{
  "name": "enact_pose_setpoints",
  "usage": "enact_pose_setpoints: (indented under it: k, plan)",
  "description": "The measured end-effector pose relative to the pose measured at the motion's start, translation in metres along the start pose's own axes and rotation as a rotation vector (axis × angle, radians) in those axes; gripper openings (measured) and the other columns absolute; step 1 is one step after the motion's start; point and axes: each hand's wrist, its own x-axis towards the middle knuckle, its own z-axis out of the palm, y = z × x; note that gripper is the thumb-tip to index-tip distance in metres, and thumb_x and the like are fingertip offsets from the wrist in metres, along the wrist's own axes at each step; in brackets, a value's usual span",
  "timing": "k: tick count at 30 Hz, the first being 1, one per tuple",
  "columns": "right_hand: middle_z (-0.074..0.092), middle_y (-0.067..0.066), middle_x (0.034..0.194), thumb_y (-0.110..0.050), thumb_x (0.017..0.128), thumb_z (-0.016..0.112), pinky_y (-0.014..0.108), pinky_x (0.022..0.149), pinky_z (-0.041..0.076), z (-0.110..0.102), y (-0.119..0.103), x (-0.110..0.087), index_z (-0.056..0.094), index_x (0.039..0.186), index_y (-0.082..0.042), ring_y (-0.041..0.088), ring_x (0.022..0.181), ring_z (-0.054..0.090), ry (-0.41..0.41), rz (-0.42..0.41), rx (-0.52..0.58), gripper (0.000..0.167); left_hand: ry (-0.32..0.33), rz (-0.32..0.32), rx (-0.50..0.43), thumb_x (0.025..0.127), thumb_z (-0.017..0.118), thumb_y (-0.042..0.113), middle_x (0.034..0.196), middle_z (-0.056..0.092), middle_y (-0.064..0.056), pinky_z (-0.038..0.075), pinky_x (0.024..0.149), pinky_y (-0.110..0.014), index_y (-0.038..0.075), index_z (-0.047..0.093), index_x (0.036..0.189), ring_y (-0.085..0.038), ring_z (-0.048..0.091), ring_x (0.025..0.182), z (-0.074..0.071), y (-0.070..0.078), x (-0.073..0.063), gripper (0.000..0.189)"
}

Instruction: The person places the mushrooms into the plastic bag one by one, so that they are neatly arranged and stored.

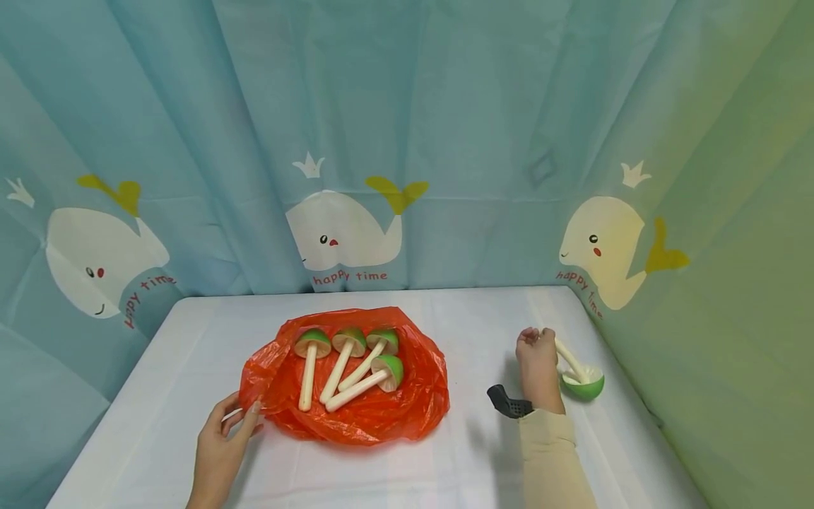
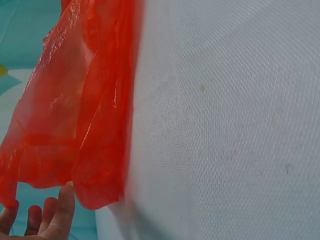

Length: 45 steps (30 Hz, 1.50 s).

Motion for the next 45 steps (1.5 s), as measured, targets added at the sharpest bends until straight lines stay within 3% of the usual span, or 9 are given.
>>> enact_pose_setpoints:
  k: [4, 11, 15, 23, 27, 33, 36, 41, 45]
  plan:
    - [0.035, -0.007, 0.092, -0.023, 0.097, 0.050, 0.022, 0.057, 0.037, -0.005, -0.001, -0.008, 0.032, 0.123, -0.043, 0.014, 0.059, 0.037, 0.009, 0.013, 0.023, 0.037, 0.004, 0.010, -0.002, 0.090, 0.062, 0.038, 0.124, 0.044, -0.017, 0.052, 0.075, -0.021, -0.001, 0.042, 0.133, -0.031, 0.051, 0.110, 0.000, -0.001, 0.000, 0.061]
    - [0.030, -0.015, 0.103, -0.020, 0.099, 0.045, 0.020, 0.060, 0.040, -0.007, -0.011, -0.017, 0.030, 0.108, -0.037, 0.014, 0.061, 0.043, -0.053, 0.046, 0.010, 0.024, 0.003, 0.013, -0.026, 0.090, 0.062, 0.037, 0.124, 0.043, -0.017, 0.050, 0.071, -0.014, -0.001, 0.042, 0.133, -0.031, 0.051, 0.110, 0.000, -0.004, 0.001, 0.061]
    - [0.034, -0.012, 0.098, -0.019, 0.099, 0.046, 0.022, 0.059, 0.041, -0.009, -0.019, -0.019, 0.031, 0.105, -0.034, 0.016, 0.061, 0.044, -0.082, 0.052, 0.013, 0.022, 0.004, 0.008, -0.024, 0.090, 0.062, 0.038, 0.124, 0.044, -0.017, 0.050, 0.071, -0.015, -0.001, 0.042, 0.133, -0.030, 0.051, 0.110, 0.000, -0.005, 0.002, 0.061]
    - [0.032, -0.006, 0.100, -0.012, 0.099, 0.042, 0.025, 0.047, 0.044, -0.012, -0.021, -0.029, 0.024, 0.105, -0.027, 0.016, 0.056, 0.046, -0.126, -0.027, -0.201, 0.024, 0.002, -0.007, -0.022, 0.090, 0.061, 0.040, 0.126, 0.043, -0.018, 0.053, 0.075, -0.024, -0.001, 0.041, 0.133, -0.032, 0.050, 0.110, 0.003, -0.002, 0.002, 0.063]
    - [0.042, 0.002, 0.087, -0.010, 0.097, 0.046, 0.024, 0.047, 0.044, -0.012, -0.016, -0.037, 0.025, 0.104, -0.021, 0.015, 0.057, 0.047, -0.121, -0.122, -0.383, 0.024, 0.004, 0.003, -0.017, 0.091, 0.061, 0.038, 0.125, 0.044, -0.018, 0.053, 0.075, -0.022, -0.001, 0.041, 0.133, -0.032, 0.050, 0.110, 0.003, -0.001, 0.001, 0.062]
    - [0.052, 0.002, 0.069, -0.014, 0.097, 0.049, 0.021, 0.049, 0.045, -0.019, -0.005, -0.046, 0.045, 0.096, -0.007, 0.009, 0.060, 0.051, -0.114, -0.268, -0.887, 0.008, -0.008, 0.004, -0.023, 0.091, 0.062, 0.037, 0.126, 0.043, -0.018, 0.053, 0.075, -0.022, -0.002, 0.040, 0.133, -0.031, 0.051, 0.110, 0.002, -0.003, 0.001, 0.062]
    - [0.055, -0.002, 0.072, -0.016, 0.097, 0.049, 0.018, 0.053, 0.047, -0.026, 0.001, -0.045, 0.049, 0.098, -0.004, 0.005, 0.065, 0.054, -0.139, -0.368, -1.132, 0.012, -0.010, 0.000, -0.026, 0.090, 0.062, 0.038, 0.126, 0.043, -0.018, 0.053, 0.075, -0.022, -0.001, 0.040, 0.134, -0.031, 0.051, 0.111, 0.002, -0.004, 0.001, 0.062]
    - [0.056, -0.008, 0.086, -0.023, 0.096, 0.050, 0.016, 0.063, 0.049, -0.038, 0.008, -0.043, 0.036, 0.129, 0.003, 0.000, 0.076, 0.055, -0.185, -0.564, -1.436, 0.044, -0.007, -0.002, -0.032, 0.090, 0.062, 0.038, 0.126, 0.042, -0.019, 0.053, 0.074, -0.022, -0.002, 0.040, 0.134, -0.031, 0.051, 0.110, 0.002, -0.004, 0.000, 0.064]
    - [0.058, 0.005, 0.101, -0.026, 0.096, 0.052, 0.017, 0.065, 0.050, -0.044, 0.015, -0.044, 0.029, 0.137, 0.008, -0.001, 0.076, 0.055, -0.213, -0.680, -1.604, 0.058, -0.005, -0.005, -0.047, 0.091, 0.063, 0.036, 0.126, 0.043, -0.018, 0.052, 0.073, -0.019, -0.002, 0.040, 0.133, -0.028, 0.051, 0.109, 0.002, -0.004, -0.001, 0.062]
